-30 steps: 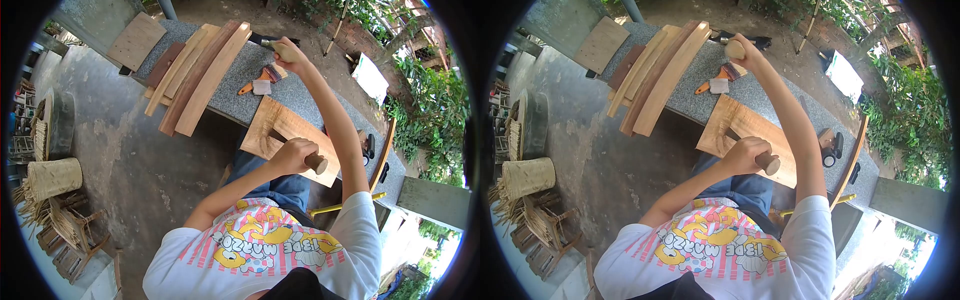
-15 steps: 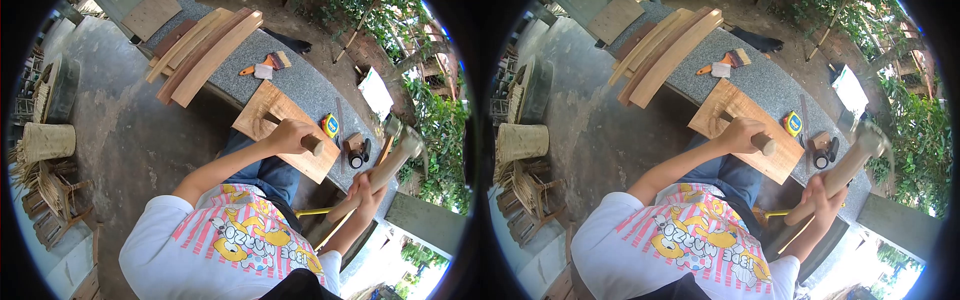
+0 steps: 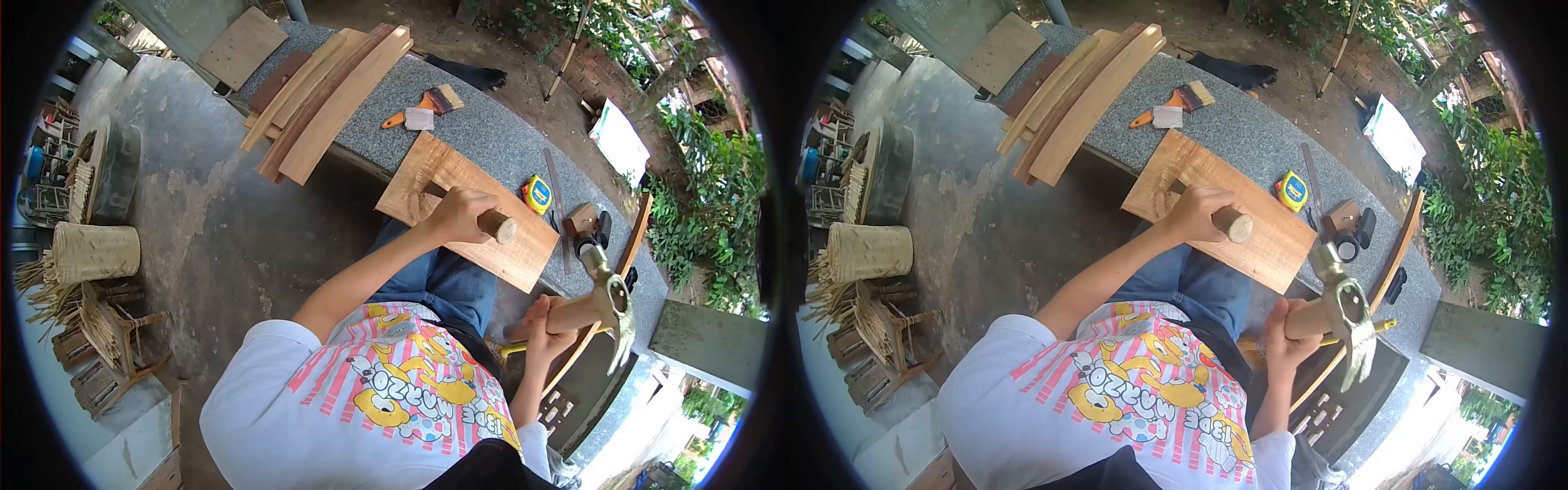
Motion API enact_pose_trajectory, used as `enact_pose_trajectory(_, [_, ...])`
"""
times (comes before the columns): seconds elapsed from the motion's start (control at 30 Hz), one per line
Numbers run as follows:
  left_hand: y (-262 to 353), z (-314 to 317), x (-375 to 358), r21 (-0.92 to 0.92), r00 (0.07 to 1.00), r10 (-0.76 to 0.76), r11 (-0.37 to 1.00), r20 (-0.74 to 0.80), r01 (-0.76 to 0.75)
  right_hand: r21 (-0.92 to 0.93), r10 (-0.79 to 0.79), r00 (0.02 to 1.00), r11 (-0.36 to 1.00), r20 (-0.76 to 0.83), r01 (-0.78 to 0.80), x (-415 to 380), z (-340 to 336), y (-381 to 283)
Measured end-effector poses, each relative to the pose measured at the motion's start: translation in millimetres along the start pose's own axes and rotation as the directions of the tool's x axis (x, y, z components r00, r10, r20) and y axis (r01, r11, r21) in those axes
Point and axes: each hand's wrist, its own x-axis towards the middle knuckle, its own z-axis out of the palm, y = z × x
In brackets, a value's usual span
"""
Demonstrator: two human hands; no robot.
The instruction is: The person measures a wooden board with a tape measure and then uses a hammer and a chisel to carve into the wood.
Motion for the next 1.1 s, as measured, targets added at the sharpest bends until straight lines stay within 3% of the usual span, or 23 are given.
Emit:
enact_pose_trajectory(0.13, [-9, 0, 0, 0.056, 0.999, -0.041, 0.998, 0.006, 0.04, -0.174, 0.297, 0.936, 0.948, 0.189, -0.265, -10, 4, 27])
enact_pose_trajectory(0.27, [-13, -4, 1, 0.063, 1.0, 0.006, 0.998, -0.008, -0.005, -0.191, 0.174, 0.985, 0.966, -0.008, -0.173, -10, -21, 7])
enact_pose_trajectory(0.37, [-12, -4, 3, 0.052, 1.0, -0.001, 0.999, -0.028, 0.002, -0.117, -0.036, 0.998, 0.993, -0.046, 0.03, -5, -23, -2])
enact_pose_trajectory(0.43, [-12, -2, 2, 0.056, 1.0, 0.0, 0.998, -0.013, 0.001, -0.054, 0.026, 0.991, 0.998, -0.133, -0.034, -8, 3, 12])
enact_pose_trajectory(0.47, [-12, -1, 1, 0.053, 1.0, 0.0, 0.999, -0.01, 0.001, -0.005, 0.079, 0.996, 0.997, -0.031, -0.079, -8, 12, 18])
enact_pose_trajectory(0.5, [-14, 0, 0, 0.06, 1.0, 0.006, 0.998, -0.005, -0.006, -0.094, 0.138, 0.986, 0.987, 0.096, -0.129, -8, 19, 26])
enact_pose_trajectory(0.57, [-16, 0, -2, 0.073, 1.0, 0.013, 0.997, -0.004, -0.012, -0.193, 0.334, 0.923, 0.935, 0.189, -0.299, -10, 15, 28])
enact_pose_trajectory(0.63, [-18, -4, -3, 0.116, 0.997, 0.017, 0.993, 0.074, -0.026, -0.153, 0.311, 0.938, 0.945, 0.154, -0.288, -10, 4, 21])
enact_pose_trajectory(0.7, [-19, -6, -1, 0.106, 0.999, 0.009, 0.994, 0.042, -0.013, -0.179, 0.233, 0.971, 0.959, 0.058, -0.22, -9, -9, 13])
enact_pose_trajectory(0.77, [-20, -7, 1, 0.093, 1.0, 0.006, 0.996, 0.015, -0.008, -0.15, 0.047, 0.998, 0.988, 0.031, -0.042, -8, -17, 8])
enact_pose_trajectory(0.9, [-19, -8, 3, 0.077, 0.999, -0.026, 0.997, -0.023, 0.027, -0.001, 0.093, 0.995, 0.996, -0.032, -0.093, -7, 13, 11])
enact_pose_trajectory(0.97, [-19, -9, 0, 0.07, 1.0, -0.019, 0.997, -0.024, 0.021, -0.133, 0.303, 0.941, 0.949, 0.152, -0.284, -5, 21, 25])
enact_pose_trajectory(1.03, [-20, -12, 0, 0.122, 1.0, -0.021, 0.992, 0.007, 0.02, -0.244, 0.272, 0.931, 0.946, 0.245, -0.212, 0, 20, 29])
enact_pose_trajectory(1.1, [-22, -16, 0, 0.119, 1.0, -0.014, 0.993, 0.027, 0.01, -0.307, 0.189, 0.953, 0.945, 0.236, -0.112, -1, 13, 26])
